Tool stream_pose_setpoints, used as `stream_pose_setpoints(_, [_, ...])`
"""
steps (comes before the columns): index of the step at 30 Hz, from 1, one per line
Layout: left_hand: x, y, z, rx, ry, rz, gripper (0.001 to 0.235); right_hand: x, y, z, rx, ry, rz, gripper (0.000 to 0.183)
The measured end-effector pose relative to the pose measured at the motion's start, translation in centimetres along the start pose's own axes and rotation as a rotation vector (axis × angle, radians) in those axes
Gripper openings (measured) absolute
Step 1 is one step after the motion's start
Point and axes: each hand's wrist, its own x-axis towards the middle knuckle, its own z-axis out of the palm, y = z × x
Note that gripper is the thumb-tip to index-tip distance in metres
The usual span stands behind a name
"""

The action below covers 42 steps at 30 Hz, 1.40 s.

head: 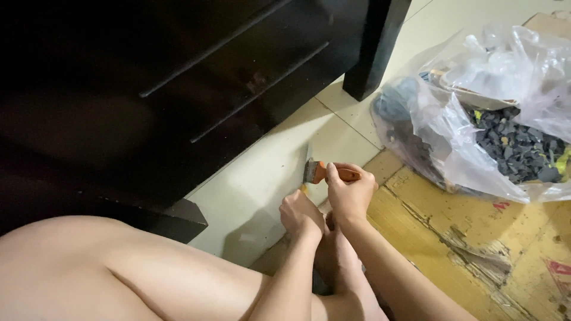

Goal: The person sits on the floor and uses a small brush and a knife to scrape debris from the tiled floor near a black cabinet. They then pick up a small electronic component and use the knife to scrape or clean its surface.

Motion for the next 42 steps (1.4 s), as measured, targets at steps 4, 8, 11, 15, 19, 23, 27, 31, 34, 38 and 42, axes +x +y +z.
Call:
stream_pose_setpoints(4, [-3.0,2.0,-3.4,-0.071,0.002,-0.05,0.026,0.3,0.3,-0.5,-0.012,0.022,-0.026,0.006])
stream_pose_setpoints(8, [-4.0,3.5,-4.9,-0.253,0.06,-0.021,0.021,0.2,-2.2,-2.0,0.133,0.103,-0.109,0.004])
stream_pose_setpoints(11, [-5.3,6.2,-6.0,-0.158,0.087,0.103,0.02,0.4,-5.4,-4.2,0.152,0.184,-0.218,0.004])
stream_pose_setpoints(15, [-8.6,12.1,-9.4,-0.06,0.094,0.374,0.03,1.5,-10.2,-8.7,0.315,0.286,-0.314,0.005])
stream_pose_setpoints(19, [-8.3,18.8,-7.7,-0.061,0.189,0.552,0.031,4.3,-12.8,-14.2,0.284,0.464,-0.422,0.006])
stream_pose_setpoints(23, [-9.7,23.5,-6.9,0.059,0.184,0.65,0.031,8.3,-11.0,-19.2,0.37,0.592,-0.376,0.005])
stream_pose_setpoints(27, [-9.7,26.2,-5.3,0.117,0.105,0.692,0.031,10.2,-8.6,-22.7,0.351,0.683,-0.332,0.008])
stream_pose_setpoints(31, [-11.9,27.3,-3.4,0.108,0.035,0.763,0.029,11.2,-7.1,-23.6,0.446,0.699,-0.23,0.007])
stream_pose_setpoints(34, [-12.2,27.0,-0.8,0.179,-0.047,0.801,0.027,11.8,-7.1,-24.1,0.532,0.757,-0.174,0.011])
stream_pose_setpoints(38, [-13.0,27.2,-0.4,0.294,-0.007,0.749,0.021,12.6,-6.9,-25.7,0.603,0.774,-0.122,0.015])
stream_pose_setpoints(42, [-13.7,27.7,-0.6,0.284,0.04,0.833,0.016,14.1,-5.7,-25.3,0.646,0.735,-0.036,0.026])
